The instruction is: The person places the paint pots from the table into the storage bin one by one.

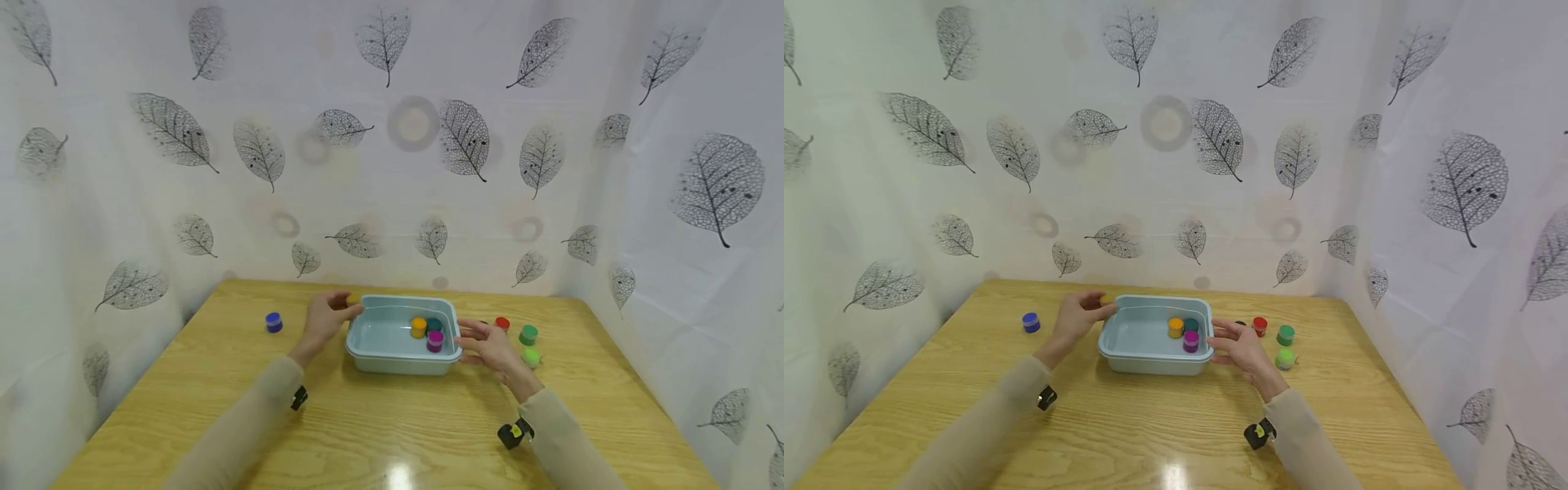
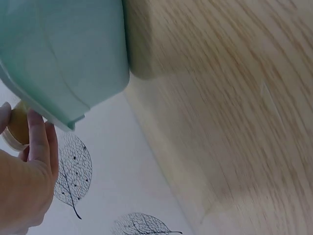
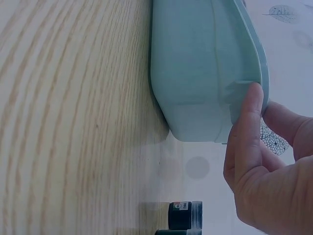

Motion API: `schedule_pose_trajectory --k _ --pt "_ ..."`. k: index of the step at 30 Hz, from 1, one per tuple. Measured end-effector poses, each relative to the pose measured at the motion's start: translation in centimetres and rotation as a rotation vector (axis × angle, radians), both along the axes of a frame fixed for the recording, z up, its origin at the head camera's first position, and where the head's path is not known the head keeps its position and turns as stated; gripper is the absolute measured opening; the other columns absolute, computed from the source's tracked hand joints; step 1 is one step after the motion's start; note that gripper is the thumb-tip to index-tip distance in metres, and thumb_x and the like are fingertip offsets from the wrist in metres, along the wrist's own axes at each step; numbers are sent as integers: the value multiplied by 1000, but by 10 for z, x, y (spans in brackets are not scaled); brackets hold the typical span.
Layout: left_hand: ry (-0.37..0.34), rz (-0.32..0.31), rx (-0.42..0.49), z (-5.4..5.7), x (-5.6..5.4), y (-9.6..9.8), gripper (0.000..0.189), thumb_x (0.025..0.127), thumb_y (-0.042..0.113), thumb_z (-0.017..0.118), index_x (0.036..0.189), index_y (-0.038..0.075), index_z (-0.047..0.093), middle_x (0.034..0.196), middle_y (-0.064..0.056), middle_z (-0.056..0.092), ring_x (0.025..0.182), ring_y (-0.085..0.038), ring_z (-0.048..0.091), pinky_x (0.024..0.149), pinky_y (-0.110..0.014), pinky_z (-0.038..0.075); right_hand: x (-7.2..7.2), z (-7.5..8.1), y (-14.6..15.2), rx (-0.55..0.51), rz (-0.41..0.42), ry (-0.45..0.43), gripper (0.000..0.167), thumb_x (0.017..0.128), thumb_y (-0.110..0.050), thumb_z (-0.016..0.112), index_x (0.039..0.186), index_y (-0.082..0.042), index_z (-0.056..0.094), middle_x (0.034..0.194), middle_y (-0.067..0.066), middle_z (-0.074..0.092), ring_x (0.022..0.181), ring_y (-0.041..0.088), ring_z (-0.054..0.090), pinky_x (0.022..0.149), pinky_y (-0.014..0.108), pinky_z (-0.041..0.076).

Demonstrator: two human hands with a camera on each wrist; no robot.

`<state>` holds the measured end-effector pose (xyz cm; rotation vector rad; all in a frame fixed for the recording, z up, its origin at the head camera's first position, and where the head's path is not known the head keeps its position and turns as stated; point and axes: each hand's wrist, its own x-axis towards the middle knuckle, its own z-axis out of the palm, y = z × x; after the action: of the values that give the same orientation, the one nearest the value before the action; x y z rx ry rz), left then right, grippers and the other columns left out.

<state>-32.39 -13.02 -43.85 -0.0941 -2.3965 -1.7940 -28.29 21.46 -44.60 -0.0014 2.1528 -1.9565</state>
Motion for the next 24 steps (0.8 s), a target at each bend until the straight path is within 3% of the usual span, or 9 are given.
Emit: schedule_pose_trajectory --k 8,15,24 --pt "26 5 -69 2 11 19 45 78 19 83 118 7 67 110 -10 70 102 -23 65 91 -36 58 0 -1 1 -5 5 3 57 93 -8 66 146 -3 44 141 28 49 102 25 68 78 33 62" --pt "77 -62 -161 8 15 34 40 77 12 83 114 7 69 102 -9 70 93 -22 68 80 -31 61 0 0 0 -3 3 5 56 94 -6 65 146 -4 44 141 27 49 106 28 67 77 32 63" --pt "75 -111 -223 8 15 51 33 77 12 83 107 8 70 95 -5 70 85 -15 65 73 -27 59 1 1 -1 1 14 6 56 94 -6 64 146 -3 43 142 29 47 105 25 67 79 33 63"
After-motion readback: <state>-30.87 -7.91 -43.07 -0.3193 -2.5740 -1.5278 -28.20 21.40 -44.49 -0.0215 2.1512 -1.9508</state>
